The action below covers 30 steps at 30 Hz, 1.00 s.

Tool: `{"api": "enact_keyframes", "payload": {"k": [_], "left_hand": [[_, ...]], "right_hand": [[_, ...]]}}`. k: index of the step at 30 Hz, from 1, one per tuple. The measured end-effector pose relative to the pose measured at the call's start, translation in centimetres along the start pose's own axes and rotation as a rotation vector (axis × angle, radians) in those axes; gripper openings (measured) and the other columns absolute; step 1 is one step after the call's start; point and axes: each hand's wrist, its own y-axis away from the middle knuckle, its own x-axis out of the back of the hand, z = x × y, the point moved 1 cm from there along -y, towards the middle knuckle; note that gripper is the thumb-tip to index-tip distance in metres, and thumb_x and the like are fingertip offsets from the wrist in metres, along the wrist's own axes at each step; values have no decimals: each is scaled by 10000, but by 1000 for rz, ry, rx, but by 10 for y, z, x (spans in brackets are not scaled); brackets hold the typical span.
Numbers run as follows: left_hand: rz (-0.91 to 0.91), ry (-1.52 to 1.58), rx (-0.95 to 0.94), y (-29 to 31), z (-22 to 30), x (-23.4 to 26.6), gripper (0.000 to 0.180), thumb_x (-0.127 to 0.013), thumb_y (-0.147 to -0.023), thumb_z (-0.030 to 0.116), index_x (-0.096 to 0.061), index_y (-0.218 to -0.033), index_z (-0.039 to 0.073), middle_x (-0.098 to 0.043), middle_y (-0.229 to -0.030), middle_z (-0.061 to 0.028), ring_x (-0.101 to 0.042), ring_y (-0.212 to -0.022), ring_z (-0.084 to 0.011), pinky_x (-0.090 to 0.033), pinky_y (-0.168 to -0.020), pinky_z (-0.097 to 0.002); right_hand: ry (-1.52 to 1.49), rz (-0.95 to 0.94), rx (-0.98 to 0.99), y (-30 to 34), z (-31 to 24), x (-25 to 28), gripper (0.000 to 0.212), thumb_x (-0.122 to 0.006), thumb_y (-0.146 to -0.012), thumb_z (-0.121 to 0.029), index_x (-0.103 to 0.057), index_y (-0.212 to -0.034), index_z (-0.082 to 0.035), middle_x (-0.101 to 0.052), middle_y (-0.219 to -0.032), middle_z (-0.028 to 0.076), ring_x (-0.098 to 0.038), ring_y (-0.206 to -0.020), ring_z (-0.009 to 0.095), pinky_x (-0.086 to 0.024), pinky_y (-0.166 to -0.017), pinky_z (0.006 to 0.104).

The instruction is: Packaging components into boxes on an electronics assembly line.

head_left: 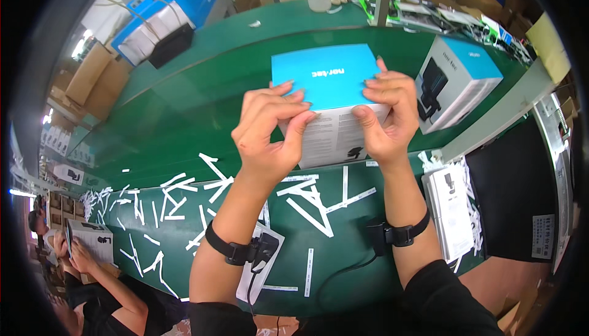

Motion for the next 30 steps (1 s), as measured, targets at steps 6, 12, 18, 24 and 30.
{"api": "enact_keyframes", "payload": {"k": [6,12,18,24,30], "left_hand": [[12,-104,98,-6,12,23,115,-762,-772,-25,-696,-803,63,-697,-847,-101,-682,-861,-273,-574,-816,-401],[-206,-98,274,9,50,36,602,-730,-826,55,-466,-1361,-23,-558,-1271,-256,-574,-1133,-423,-489,-974,-458],[-589,-651,763,73,116,158,943,-765,-845,357,-253,-1519,-60,-535,-1277,-266,-535,-1173,-432,-472,-969,-476],[-1145,-702,1189,173,127,185,1058,-776,-770,578,-297,-1513,-3,-533,-1333,-271,-518,-1248,-473,-481,-1001,-505],[-1091,-588,1301,136,128,165,920,-816,-739,553,-444,-1388,17,-619,-1198,-277,-632,-1093,-468,-526,-913,-519]], "right_hand": [[-4,38,-143,-3,-13,-20,194,-807,-722,-78,-665,-848,-42,-656,-936,120,-599,-935,293,-497,-1005,524],[86,-103,-129,-8,2,31,164,-740,-837,-82,-590,-858,-21,-578,-964,106,-574,-990,256,-434,-1011,419],[17,-17,-348,-11,-6,23,36,-621,-955,-5,-593,-951,17,-587,-1038,97,-563,-1061,225,-404,-1019,348],[19,37,-58,-47,-82,29,92,-499,-954,58,-573,-990,18,-563,-1049,128,-547,-1062,269,-356,-1140,607],[-428,110,-236,-39,-92,43,45,-547,-942,-89,-544,-939,-44,-502,-990,115,-487,-1017,258,-424,-1044,536]]}}
